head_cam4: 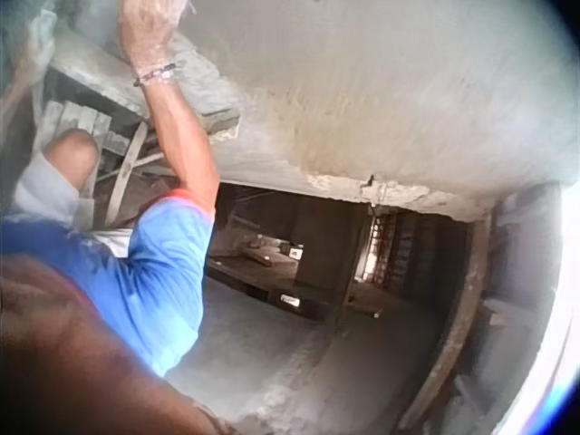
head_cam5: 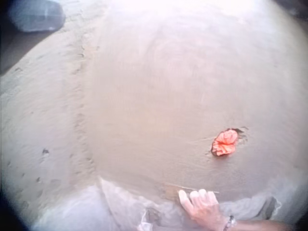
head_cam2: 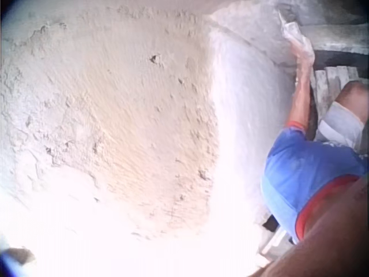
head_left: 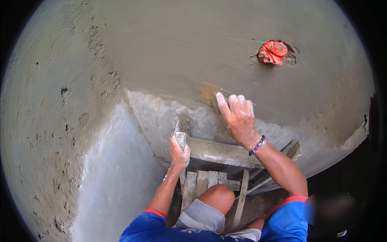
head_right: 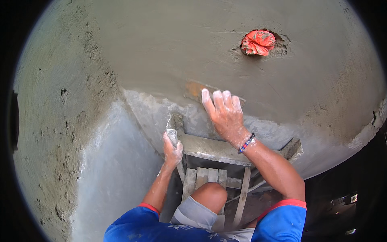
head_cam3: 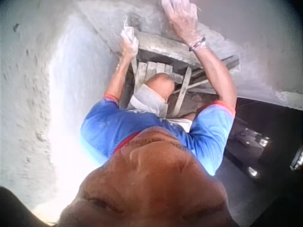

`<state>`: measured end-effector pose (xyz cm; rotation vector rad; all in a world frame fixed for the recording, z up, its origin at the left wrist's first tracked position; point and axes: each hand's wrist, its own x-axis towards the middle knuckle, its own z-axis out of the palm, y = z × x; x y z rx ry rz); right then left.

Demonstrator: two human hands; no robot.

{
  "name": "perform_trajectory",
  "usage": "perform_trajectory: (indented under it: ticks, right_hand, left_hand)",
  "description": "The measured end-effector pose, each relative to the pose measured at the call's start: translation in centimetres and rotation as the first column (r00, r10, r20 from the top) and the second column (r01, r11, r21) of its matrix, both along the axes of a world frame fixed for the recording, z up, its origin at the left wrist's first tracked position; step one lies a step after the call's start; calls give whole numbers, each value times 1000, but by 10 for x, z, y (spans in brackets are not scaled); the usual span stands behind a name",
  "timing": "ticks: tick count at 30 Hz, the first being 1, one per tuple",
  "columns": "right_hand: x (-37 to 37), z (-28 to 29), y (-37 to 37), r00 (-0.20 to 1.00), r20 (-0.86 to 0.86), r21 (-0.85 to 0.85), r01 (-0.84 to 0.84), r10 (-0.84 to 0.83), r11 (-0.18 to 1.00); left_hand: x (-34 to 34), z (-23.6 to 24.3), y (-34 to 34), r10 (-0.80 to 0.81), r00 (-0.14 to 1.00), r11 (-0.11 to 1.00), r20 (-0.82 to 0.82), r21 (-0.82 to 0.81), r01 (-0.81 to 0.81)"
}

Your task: The person stands on a ladder and uses a wooden float to smooth and level fresh plaster on an interior wall, moving the tool in sweeping motions over the wet surface.

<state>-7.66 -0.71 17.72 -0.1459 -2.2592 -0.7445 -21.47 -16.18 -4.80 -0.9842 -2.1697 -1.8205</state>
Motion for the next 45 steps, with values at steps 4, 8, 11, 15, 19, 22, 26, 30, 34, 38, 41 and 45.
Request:
perform_trajectory:
  ticks: [4, 8, 11, 15, 19, 22, 26, 30, 34, 38, 41, 45]
  right_hand:
    - [34, -39, 11, 958, 285, 88, -38, 12, 995]
    - [74, -27, 9, 916, 401, -4, 3, -2, 1000]
    - [88, -12, -7, 968, 55, -672, -146, 245, 726]
    - [83, -31, -15, 896, -380, -914, -325, 228, -243]
    - [60, -87, -20, 725, -687, -132, -190, -48, -973]
    - [41, -96, -56, 421, -906, 127, 174, -43, -977]
    - [29, -119, -59, 781, -329, -897, -84, 530, -434]
    - [17, -128, -60, 791, -612, 107, 51, -26, -993]
    - [22, -110, -67, 940, -261, -715, -35, 221, -698]
    - [52, -100, -71, 948, -235, -864, -103, 215, -493]
    - [67, -112, -58, 957, -256, -914, -194, 135, -355]
    - [84, -129, -39, 963, -267, -943, -258, 17, -211]
  left_hand:
    - [8, 10, -2, -33, 992, 997, 122, -61, 40]
    - [5, 9, -3, -40, 997, 999, 62, -20, 41]
    - [-1, 11, -10, -42, 999, 999, -31, -27, 42]
    - [36, 68, -29, 110, 919, 994, -380, 41, -102]
    - [56, 114, -37, -554, 831, 779, 56, 389, 493]
    - [41, 107, -39, -828, 441, 551, 347, 353, 756]
    - [42, 126, -37, -916, 247, 396, 315, 628, 669]
    - [32, 108, -52, -881, 280, 470, 380, 648, 599]
    - [15, 145, -77, -478, 869, 795, 129, 484, 365]
    - [-101, 176, -67, 150, 981, 956, -120, 272, -112]
    - [-141, 208, -37, 369, 855, 920, -365, 276, -279]
    - [-133, 194, -11, 499, 778, 865, -381, 167, -473]
